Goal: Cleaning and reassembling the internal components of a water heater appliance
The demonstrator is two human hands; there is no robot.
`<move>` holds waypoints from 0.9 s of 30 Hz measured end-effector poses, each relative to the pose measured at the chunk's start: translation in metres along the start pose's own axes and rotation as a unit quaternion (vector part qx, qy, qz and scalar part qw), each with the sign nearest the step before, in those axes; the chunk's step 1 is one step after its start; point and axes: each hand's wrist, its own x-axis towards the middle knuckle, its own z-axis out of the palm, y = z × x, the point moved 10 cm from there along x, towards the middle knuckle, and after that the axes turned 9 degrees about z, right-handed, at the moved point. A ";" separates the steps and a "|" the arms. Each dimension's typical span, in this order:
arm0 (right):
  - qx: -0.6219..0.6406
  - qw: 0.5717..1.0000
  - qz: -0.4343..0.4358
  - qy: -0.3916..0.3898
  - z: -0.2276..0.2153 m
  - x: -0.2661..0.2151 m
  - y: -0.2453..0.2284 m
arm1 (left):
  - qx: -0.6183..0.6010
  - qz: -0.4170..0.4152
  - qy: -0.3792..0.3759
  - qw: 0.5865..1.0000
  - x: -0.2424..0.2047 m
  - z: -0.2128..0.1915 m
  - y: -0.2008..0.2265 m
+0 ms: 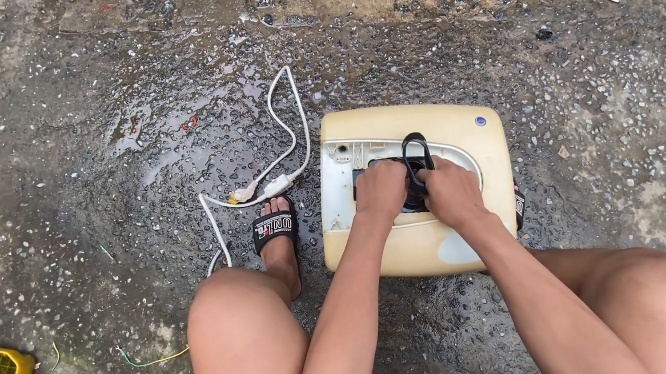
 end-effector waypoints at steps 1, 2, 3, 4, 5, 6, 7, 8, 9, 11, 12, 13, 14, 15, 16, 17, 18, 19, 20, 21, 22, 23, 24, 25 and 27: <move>-0.001 1.000 0.001 0.001 -0.005 -0.005 -0.003 | -0.001 0.001 0.001 1.000 -0.003 -0.007 0.004; 0.008 1.000 -0.002 0.000 -0.010 -0.010 -0.006 | -0.003 -0.014 -0.009 1.000 -0.006 -0.012 0.005; 0.019 1.000 -0.004 0.001 -0.016 -0.014 -0.010 | -0.003 -0.028 -0.018 0.999 -0.007 -0.018 0.006; 0.018 1.000 -0.004 0.003 -0.023 -0.017 -0.010 | -0.003 -0.027 -0.015 1.000 -0.006 -0.018 0.008; 0.022 1.000 -0.017 -0.001 -0.027 -0.023 -0.015 | -0.028 -0.037 -0.012 0.999 -0.009 -0.017 0.006; 0.027 0.999 -0.030 -0.006 -0.032 -0.028 -0.019 | -0.053 -0.047 -0.009 0.997 -0.011 -0.016 0.004; 0.028 0.999 -0.030 -0.005 -0.026 -0.024 -0.015 | -0.052 -0.046 -0.009 0.998 -0.010 -0.014 0.001; 0.013 0.999 -0.041 -0.002 -0.019 -0.020 -0.013 | -0.042 -0.040 -0.018 0.998 -0.007 -0.010 0.000; -0.003 0.999 -0.052 0.001 -0.013 -0.018 -0.009 | -0.033 -0.035 -0.028 0.998 -0.006 -0.004 -0.001; 0.000 0.999 -0.049 -0.006 -0.016 -0.019 -0.010 | -0.053 -0.040 -0.023 0.998 -0.006 -0.006 -0.006; 0.002 0.999 -0.046 -0.012 -0.017 -0.020 -0.010 | -0.072 -0.046 -0.018 0.996 -0.007 -0.007 -0.009; 0.002 0.999 -0.046 -0.012 -0.019 -0.019 -0.010 | -0.073 -0.046 -0.018 0.996 -0.008 -0.007 -0.007; 0.020 0.999 -0.037 -0.028 -0.020 -0.018 -0.008 | -0.074 -0.061 -0.015 0.995 -0.010 -0.008 -0.007; 0.041 0.998 -0.027 -0.043 -0.019 -0.018 -0.007 | -0.075 -0.074 -0.013 0.994 -0.013 -0.008 -0.007; 0.041 0.998 -0.025 -0.042 -0.025 -0.021 -0.004 | -0.074 -0.073 -0.014 0.994 -0.013 -0.014 -0.002; 0.087 0.994 -0.015 -0.057 -0.028 -0.026 -0.001 | -0.068 -0.064 -0.016 0.996 -0.016 -0.021 0.004; 0.132 0.989 -0.003 -0.071 -0.032 -0.031 0.001 | -0.061 -0.054 -0.018 0.997 -0.019 -0.027 0.010; 0.132 0.989 -0.001 -0.070 -0.032 -0.034 0.002 | -0.062 -0.051 -0.018 0.997 -0.020 -0.022 0.008; 0.139 0.988 0.009 -0.068 -0.033 -0.037 0.004 | -0.067 -0.045 -0.015 0.997 -0.020 -0.017 0.007; 0.145 0.987 0.020 -0.066 -0.033 -0.040 0.006 | -0.072 -0.038 -0.014 0.997 -0.020 -0.012 0.007; 0.145 0.987 0.024 -0.064 -0.036 -0.045 0.006 | -0.073 -0.034 -0.015 0.997 -0.019 -0.006 0.006; 0.157 0.984 0.021 -0.085 -0.034 -0.052 0.002 | -0.080 -0.035 -0.001 0.996 -0.020 -0.002 0.003; 0.170 0.980 0.018 -0.106 -0.032 -0.058 -0.003 | -0.087 -0.035 0.012 0.996 -0.021 0.002 -0.001; 0.172 0.979 0.021 -0.106 -0.028 -0.056 -0.002 | -0.087 -0.033 0.010 0.996 -0.020 0.001 0.000; 0.166 0.975 0.018 -0.149 -0.011 -0.053 -0.004 | -0.099 -0.068 0.035 0.992 -0.021 -0.006 -0.007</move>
